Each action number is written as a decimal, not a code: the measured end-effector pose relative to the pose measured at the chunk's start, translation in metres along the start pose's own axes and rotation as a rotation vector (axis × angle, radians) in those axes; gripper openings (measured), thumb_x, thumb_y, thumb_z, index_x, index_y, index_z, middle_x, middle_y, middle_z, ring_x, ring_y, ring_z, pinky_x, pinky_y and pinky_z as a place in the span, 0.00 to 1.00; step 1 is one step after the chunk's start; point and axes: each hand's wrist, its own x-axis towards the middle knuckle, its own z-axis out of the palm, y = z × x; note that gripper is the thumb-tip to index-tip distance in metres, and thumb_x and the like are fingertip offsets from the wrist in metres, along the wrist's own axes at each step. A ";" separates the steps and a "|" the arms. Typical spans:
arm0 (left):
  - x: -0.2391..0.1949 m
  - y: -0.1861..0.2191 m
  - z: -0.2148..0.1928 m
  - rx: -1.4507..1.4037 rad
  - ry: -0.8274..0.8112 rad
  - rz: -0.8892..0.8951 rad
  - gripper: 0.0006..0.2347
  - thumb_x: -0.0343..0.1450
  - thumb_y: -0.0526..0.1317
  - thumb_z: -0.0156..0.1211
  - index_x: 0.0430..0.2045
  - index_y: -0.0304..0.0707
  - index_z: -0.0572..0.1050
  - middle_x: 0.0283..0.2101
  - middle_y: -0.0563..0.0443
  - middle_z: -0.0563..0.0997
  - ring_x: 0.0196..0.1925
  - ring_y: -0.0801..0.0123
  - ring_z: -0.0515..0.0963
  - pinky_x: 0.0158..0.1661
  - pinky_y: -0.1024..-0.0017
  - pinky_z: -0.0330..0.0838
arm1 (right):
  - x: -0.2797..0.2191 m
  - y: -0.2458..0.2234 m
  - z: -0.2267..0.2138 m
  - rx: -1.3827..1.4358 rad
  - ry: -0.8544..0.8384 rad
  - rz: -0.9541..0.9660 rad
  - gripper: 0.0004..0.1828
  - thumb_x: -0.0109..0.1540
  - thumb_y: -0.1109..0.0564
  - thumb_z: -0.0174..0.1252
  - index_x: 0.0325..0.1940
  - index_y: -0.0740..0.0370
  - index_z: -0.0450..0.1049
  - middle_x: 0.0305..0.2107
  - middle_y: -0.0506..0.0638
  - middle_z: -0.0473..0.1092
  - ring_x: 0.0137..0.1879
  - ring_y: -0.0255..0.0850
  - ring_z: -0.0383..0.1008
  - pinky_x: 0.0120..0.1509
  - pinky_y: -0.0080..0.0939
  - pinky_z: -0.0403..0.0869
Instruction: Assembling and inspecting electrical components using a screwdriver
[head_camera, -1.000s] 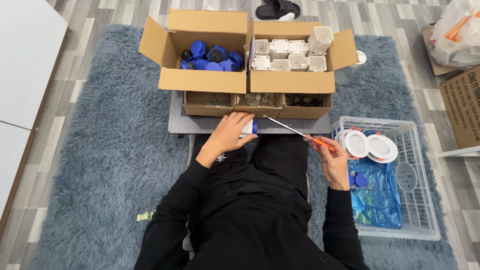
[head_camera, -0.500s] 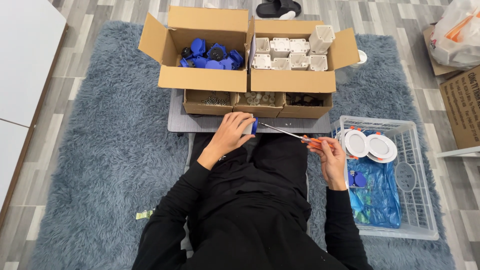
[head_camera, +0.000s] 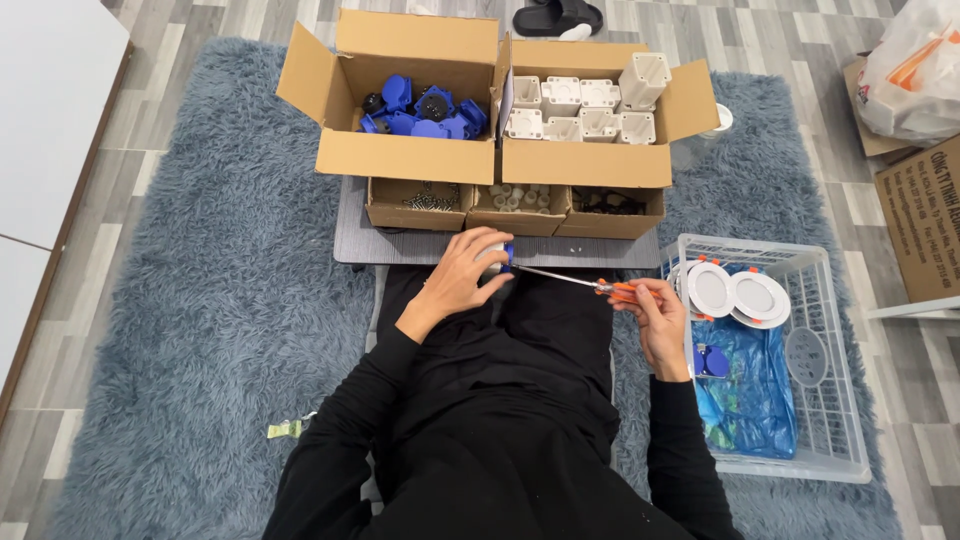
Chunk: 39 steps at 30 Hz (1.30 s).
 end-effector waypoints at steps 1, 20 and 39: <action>0.000 0.001 0.000 0.000 0.000 -0.001 0.11 0.75 0.47 0.71 0.44 0.50 0.75 0.64 0.54 0.77 0.70 0.53 0.74 0.61 0.55 0.70 | 0.000 0.002 0.000 0.000 -0.001 0.001 0.12 0.78 0.61 0.50 0.59 0.76 0.71 0.49 0.78 0.77 0.46 0.62 0.86 0.51 0.45 0.87; -0.001 -0.001 0.003 -0.054 0.061 -0.006 0.06 0.81 0.46 0.61 0.45 0.49 0.78 0.61 0.55 0.81 0.68 0.54 0.77 0.63 0.56 0.71 | 0.011 -0.017 0.003 -0.169 -0.101 0.104 0.14 0.79 0.58 0.49 0.60 0.74 0.72 0.36 0.74 0.78 0.31 0.56 0.85 0.28 0.39 0.83; -0.001 0.000 0.003 -0.137 0.056 -0.031 0.06 0.81 0.46 0.62 0.45 0.49 0.80 0.61 0.54 0.80 0.68 0.54 0.77 0.63 0.56 0.70 | 0.009 -0.020 -0.002 -0.184 -0.193 0.050 0.14 0.74 0.62 0.55 0.61 0.74 0.76 0.45 0.74 0.79 0.38 0.51 0.85 0.33 0.35 0.82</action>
